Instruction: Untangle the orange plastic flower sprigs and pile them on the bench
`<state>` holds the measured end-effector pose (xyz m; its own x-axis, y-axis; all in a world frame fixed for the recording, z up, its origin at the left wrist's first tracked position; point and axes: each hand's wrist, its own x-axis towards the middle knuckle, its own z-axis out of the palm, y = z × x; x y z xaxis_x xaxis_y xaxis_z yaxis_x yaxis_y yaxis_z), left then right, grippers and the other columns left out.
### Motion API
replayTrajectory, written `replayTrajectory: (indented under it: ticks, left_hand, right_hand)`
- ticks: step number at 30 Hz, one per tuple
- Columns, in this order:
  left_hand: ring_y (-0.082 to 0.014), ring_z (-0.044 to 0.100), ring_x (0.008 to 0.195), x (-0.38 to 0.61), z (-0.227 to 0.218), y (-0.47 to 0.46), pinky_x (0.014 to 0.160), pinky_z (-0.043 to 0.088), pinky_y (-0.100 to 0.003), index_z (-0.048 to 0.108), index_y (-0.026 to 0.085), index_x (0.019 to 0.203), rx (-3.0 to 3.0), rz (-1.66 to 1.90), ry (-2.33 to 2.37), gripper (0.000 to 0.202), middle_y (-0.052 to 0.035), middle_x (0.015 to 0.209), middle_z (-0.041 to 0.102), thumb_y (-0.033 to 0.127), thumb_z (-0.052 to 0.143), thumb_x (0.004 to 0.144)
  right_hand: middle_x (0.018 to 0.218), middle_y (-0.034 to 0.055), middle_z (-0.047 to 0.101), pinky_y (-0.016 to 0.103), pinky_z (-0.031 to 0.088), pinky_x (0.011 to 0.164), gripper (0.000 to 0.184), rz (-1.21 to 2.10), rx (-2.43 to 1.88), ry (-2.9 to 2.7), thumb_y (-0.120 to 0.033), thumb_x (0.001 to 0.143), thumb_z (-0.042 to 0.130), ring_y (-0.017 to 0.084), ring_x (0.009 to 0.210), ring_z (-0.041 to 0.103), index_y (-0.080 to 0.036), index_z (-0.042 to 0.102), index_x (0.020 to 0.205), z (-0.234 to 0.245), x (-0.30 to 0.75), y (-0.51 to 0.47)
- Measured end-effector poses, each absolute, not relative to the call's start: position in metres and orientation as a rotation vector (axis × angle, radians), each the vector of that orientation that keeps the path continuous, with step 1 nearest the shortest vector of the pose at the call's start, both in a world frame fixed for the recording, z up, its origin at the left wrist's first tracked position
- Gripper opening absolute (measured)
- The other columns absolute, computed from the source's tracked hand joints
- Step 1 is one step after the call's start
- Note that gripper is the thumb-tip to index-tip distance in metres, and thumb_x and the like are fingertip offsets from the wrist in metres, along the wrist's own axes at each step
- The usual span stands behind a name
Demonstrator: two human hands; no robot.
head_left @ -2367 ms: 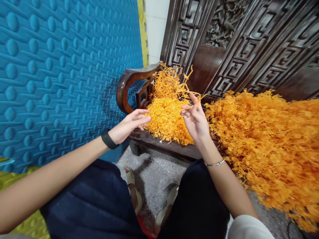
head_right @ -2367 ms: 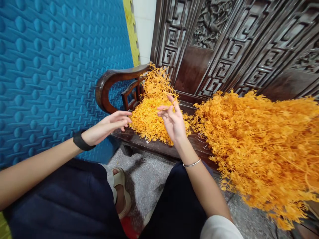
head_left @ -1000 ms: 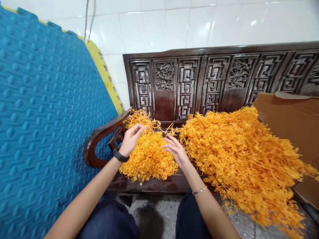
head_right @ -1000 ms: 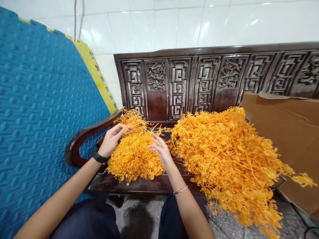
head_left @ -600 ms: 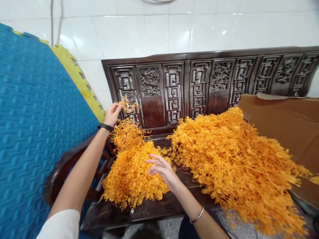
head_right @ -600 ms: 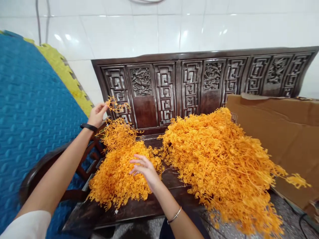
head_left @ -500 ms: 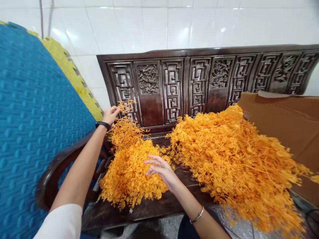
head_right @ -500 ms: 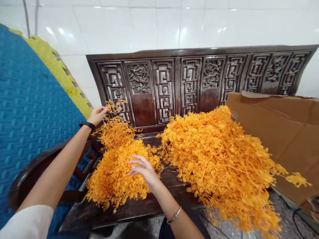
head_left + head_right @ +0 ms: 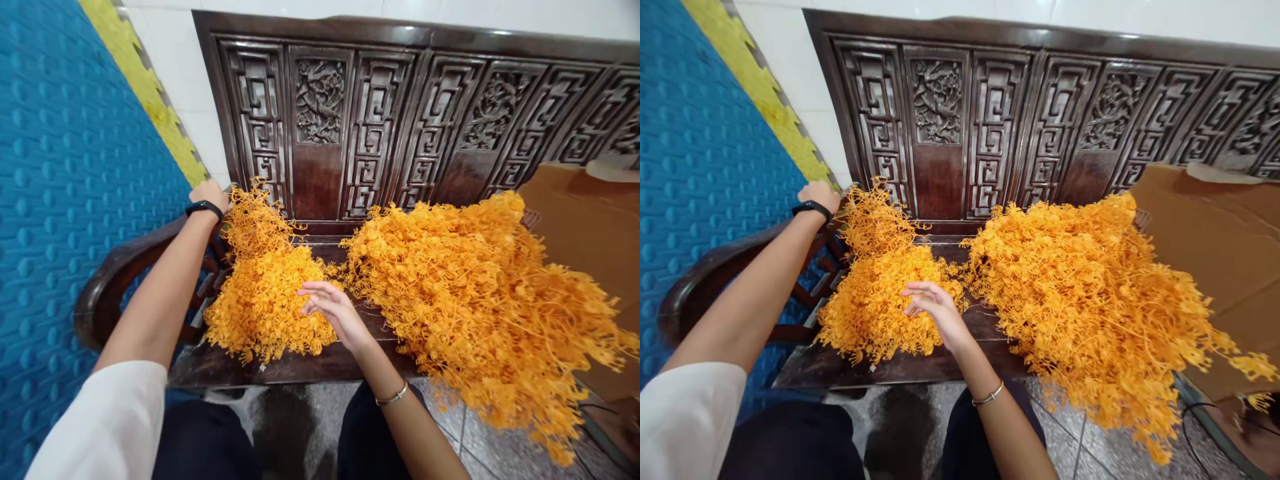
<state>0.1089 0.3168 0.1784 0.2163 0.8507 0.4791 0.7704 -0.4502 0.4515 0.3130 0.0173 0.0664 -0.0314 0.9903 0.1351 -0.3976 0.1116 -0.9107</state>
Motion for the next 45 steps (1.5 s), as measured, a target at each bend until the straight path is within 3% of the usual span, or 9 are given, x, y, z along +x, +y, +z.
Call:
replayTrajectory:
  ticks: [3, 9, 13, 19, 24, 27, 31, 36, 45]
  left_hand:
    - [-0.0388, 0.05, 0.113, 0.129, 0.186, 0.289, 0.091, 0.036, -0.055, 0.055, 0.006, 0.104, 2.335, 1.09, 1.895, 0.033, -0.0199, 0.103, 0.062, 0.032, 0.048, 0.085]
    - [-0.0334, 0.061, 0.099, 0.196, 0.181, 0.213, 0.086, 0.044, -0.046, 0.055, 0.008, 0.108, 2.575, 0.881, 1.557, 0.032, -0.0145, 0.094, 0.066, 0.025, 0.05, 0.081]
    - [-0.0335, 0.064, 0.093, 0.233, 0.159, 0.143, 0.077, 0.048, -0.043, 0.037, 0.008, 0.131, 2.735, 0.674, 1.263, 0.051, -0.0184, 0.104, 0.064, 0.026, 0.044, 0.084]
    - [-0.0328, 0.059, 0.104, 0.241, 0.12, 0.052, 0.081, 0.047, -0.041, 0.032, 0.009, 0.132, 2.833, 0.361, 0.977, 0.054, -0.0218, 0.114, 0.059, 0.026, 0.045, 0.083]
    - [-0.0312, 0.058, 0.106, 0.247, 0.105, 0.021, 0.086, 0.045, -0.04, 0.046, 0.009, 0.118, 2.864, 0.193, 0.79, 0.04, -0.0207, 0.11, 0.062, 0.025, 0.048, 0.082]
    - [-0.0317, 0.053, 0.114, 0.269, 0.102, 0.008, 0.093, 0.041, -0.041, 0.041, 0.005, 0.127, 2.87, 0.177, 0.646, 0.052, -0.0231, 0.121, 0.057, 0.027, 0.049, 0.081]
    - [-0.0319, 0.026, 0.137, 0.308, 0.091, -0.013, 0.106, 0.029, -0.044, 0.015, 0.011, 0.145, 2.868, 0.169, 0.464, 0.081, -0.0211, 0.15, 0.025, 0.034, 0.056, 0.079]
    - [-0.0329, 0.003, 0.142, 0.348, 0.066, -0.023, 0.109, 0.02, -0.054, 0.006, 0.02, 0.148, 2.843, 0.121, 0.416, 0.087, -0.0134, 0.156, 0.003, 0.037, 0.057, 0.079]
    - [-0.0451, 0.017, 0.136, 0.378, 0.031, 0.017, 0.101, 0.027, -0.061, 0.017, 0.015, 0.147, 2.644, 0.055, 0.64, 0.101, -0.0252, 0.152, 0.007, 0.072, 0.047, 0.069]
  right_hand:
    - [0.101, 0.0053, 0.066, 0.03, 0.045, 0.069, 0.028, 1.294, -0.829, -0.933, -0.026, 0.074, 0.064, 0.014, 0.068, 0.06, -0.022, 0.062, 0.101, 0.067, 0.314, 0.019]
    - [0.091, 0.0028, 0.064, 0.027, 0.043, 0.061, 0.031, 1.098, -0.937, -0.75, -0.025, 0.066, 0.064, 0.012, 0.06, 0.057, -0.02, 0.056, 0.096, 0.057, 0.32, 0.03]
    - [0.085, 0.003, 0.06, 0.029, 0.045, 0.063, 0.02, 0.695, -1.084, -0.786, -0.024, 0.069, 0.055, 0.013, 0.061, 0.056, -0.019, 0.054, 0.089, 0.056, 0.333, 0.035]
    - [0.107, 0.0122, 0.054, 0.038, 0.037, 0.097, 0.024, -0.23, -1.489, -1.066, -0.019, 0.084, 0.036, 0.021, 0.108, 0.049, -0.019, 0.055, 0.099, 0.073, 0.352, -0.014]
    - [0.146, 0.0178, 0.023, 0.059, 0.014, 0.104, 0.049, -0.588, -1.989, -0.925, -0.012, 0.076, 0.048, 0.035, 0.137, 0.012, -0.017, 0.049, 0.125, 0.072, 0.366, -0.083]
    - [0.139, 0.0207, 0.035, 0.059, 0.024, 0.099, 0.048, -0.456, -2.081, -0.865, -0.01, 0.073, 0.048, 0.037, 0.13, 0.028, -0.015, 0.054, 0.12, 0.063, 0.387, -0.109]
    - [0.089, 0.0118, 0.065, 0.044, 0.041, 0.088, 0.015, -0.02, -1.82, -0.803, -0.022, 0.074, 0.052, 0.025, 0.089, 0.057, -0.015, 0.064, 0.08, 0.064, 0.417, -0.117]
    - [0.075, 0.0027, 0.062, 0.027, 0.043, 0.06, 0.015, 0.471, -1.186, -0.459, -0.029, 0.06, 0.063, 0.013, 0.063, 0.052, -0.019, 0.06, 0.07, 0.099, 0.438, -0.117]
    - [0.063, -0.0015, 0.053, 0.024, 0.032, 0.051, 0.018, 0.337, -1.282, -0.616, -0.028, 0.066, 0.052, 0.012, 0.053, 0.042, -0.019, 0.062, 0.077, 0.104, 0.412, -0.104]
